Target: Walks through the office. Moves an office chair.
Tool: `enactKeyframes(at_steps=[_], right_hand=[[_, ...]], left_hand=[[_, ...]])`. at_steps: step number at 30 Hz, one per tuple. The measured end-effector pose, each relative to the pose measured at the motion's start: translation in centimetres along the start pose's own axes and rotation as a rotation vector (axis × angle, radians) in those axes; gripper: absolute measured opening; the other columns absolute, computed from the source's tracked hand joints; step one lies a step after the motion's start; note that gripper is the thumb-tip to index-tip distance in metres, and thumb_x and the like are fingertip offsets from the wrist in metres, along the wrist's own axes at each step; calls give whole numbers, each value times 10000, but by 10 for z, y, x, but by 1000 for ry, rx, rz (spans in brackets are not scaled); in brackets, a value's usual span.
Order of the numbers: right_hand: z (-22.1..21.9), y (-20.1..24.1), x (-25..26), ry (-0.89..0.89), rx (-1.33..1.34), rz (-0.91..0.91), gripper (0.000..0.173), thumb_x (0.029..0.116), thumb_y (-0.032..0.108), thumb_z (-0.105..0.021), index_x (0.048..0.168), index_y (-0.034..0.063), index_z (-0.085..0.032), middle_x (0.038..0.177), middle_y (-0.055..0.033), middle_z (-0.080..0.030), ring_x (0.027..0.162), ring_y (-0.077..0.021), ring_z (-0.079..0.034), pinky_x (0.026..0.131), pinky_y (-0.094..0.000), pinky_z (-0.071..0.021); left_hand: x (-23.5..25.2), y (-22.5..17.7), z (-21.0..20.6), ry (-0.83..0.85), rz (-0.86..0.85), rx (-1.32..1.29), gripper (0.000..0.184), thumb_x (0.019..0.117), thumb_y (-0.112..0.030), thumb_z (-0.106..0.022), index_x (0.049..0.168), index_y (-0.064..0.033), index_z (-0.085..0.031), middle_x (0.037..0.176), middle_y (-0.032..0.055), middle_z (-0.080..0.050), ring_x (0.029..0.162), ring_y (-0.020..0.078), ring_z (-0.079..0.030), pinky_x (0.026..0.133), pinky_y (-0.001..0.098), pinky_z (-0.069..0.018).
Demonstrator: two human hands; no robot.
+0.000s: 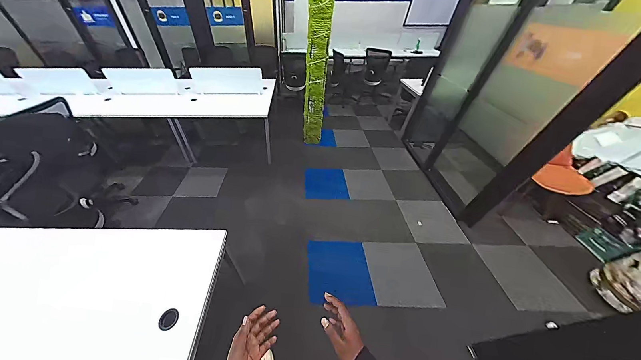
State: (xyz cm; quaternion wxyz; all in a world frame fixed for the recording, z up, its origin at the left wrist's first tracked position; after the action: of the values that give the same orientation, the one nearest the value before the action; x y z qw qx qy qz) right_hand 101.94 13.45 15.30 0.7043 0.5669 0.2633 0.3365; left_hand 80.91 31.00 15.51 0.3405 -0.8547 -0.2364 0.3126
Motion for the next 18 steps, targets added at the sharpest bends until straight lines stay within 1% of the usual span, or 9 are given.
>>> enactKeyframes(at_steps=[3, 5, 8, 9, 11, 13, 15, 17, 18], right_hand=[[-12, -2, 52, 53, -7, 9, 606, 955, 257, -657, 1493, 27, -498, 1545, -159, -516, 1320, -249, -602, 1030, -417, -559], [-20, -5, 93, 63, -28, 1, 621, 941, 255, -672, 1494, 30, -500, 1547, -151, -517, 1315, -250, -607, 1020, -419, -566], [-37, -12, 150, 85, -61, -14, 617, 919, 213, -698, 1478, 28, -514, 1541, -149, -523, 1317, -254, -606, 1021, -420, -569], [-43, -15, 169, 102, -78, -13, 615, 914, 200, -703, 1472, 19, -519, 1547, -157, -516, 1318, -260, -605, 1020, -425, -569], [-51, -17, 209, 126, -120, -2, 603, 911, 182, -712, 1461, 8, -533, 1561, -164, -500, 1319, -256, -605, 1019, -418, -569], [-57, -16, 250, 125, -156, 16, 594, 910, 171, -715, 1452, 2, -540, 1562, -166, -498, 1306, -246, -612, 1005, -407, -574], [-65, -8, 283, 128, -176, 6, 599, 908, 168, -714, 1456, 5, -536, 1566, -161, -494, 1311, -243, -608, 1007, -406, -572], [-74, 5, 324, 126, -183, 31, 588, 905, 162, -719, 1445, 3, -548, 1559, -163, -500, 1314, -251, -607, 1011, -415, -572], [-79, 9, 341, 121, -188, 36, 583, 905, 163, -720, 1441, 4, -553, 1554, -164, -506, 1312, -255, -608, 1012, -419, -572]], left_hand=[[41, -9, 9, -59, 16, 0, 570, 1073, -448, -268, 1457, -65, -444, 1327, 168, -689, 1136, 303, -715, 879, 439, -612], [75, -24, 11, -110, 12, 21, 547, 1083, -404, -250, 1448, -41, -436, 1310, 173, -693, 1108, 286, -725, 856, 422, -617], [127, -44, 22, -133, 10, 29, 470, 1090, -303, -327, 1445, -18, -445, 1328, 187, -680, 1126, 292, -717, 888, 425, -607], [146, -46, 29, -118, 7, 24, 452, 1081, -271, -369, 1443, -14, -452, 1332, 190, -679, 1137, 299, -714, 902, 429, -608], [188, -55, 38, -69, 4, 18, 415, 1076, -217, -398, 1432, -17, -469, 1342, 192, -679, 1177, 315, -701, 936, 449, -601], [229, -77, 33, -24, 15, 53, 420, 1065, -183, -425, 1441, 1, -461, 1370, 205, -656, 1218, 327, -674, 974, 475, -578], [258, -106, 24, 23, 14, 142, 422, 1034, -124, -496, 1428, 29, -487, 1378, 216, -647, 1231, 336, -664, 989, 496, -571], [292, -139, 20, 114, -43, 235, 425, 975, -30, -569, 1389, 56, -522, 1328, 204, -682, 1179, 315, -694, 955, 471, -594], [306, -150, 21, 162, -97, 262, 437, 923, 14, -627, 1349, 71, -552, 1256, 186, -720, 1104, 286, -726, 907, 434, -612]])
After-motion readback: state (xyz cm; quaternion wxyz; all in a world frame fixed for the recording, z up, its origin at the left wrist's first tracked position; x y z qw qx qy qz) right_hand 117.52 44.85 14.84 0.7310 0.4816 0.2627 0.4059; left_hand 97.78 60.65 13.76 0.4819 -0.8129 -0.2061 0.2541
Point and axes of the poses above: each hand's wrist, its own x-axis towards the middle knuckle, its own z-axis out of the back of the hand, y = z × x, the point moved 1 cm from there along x, towards the middle knuckle
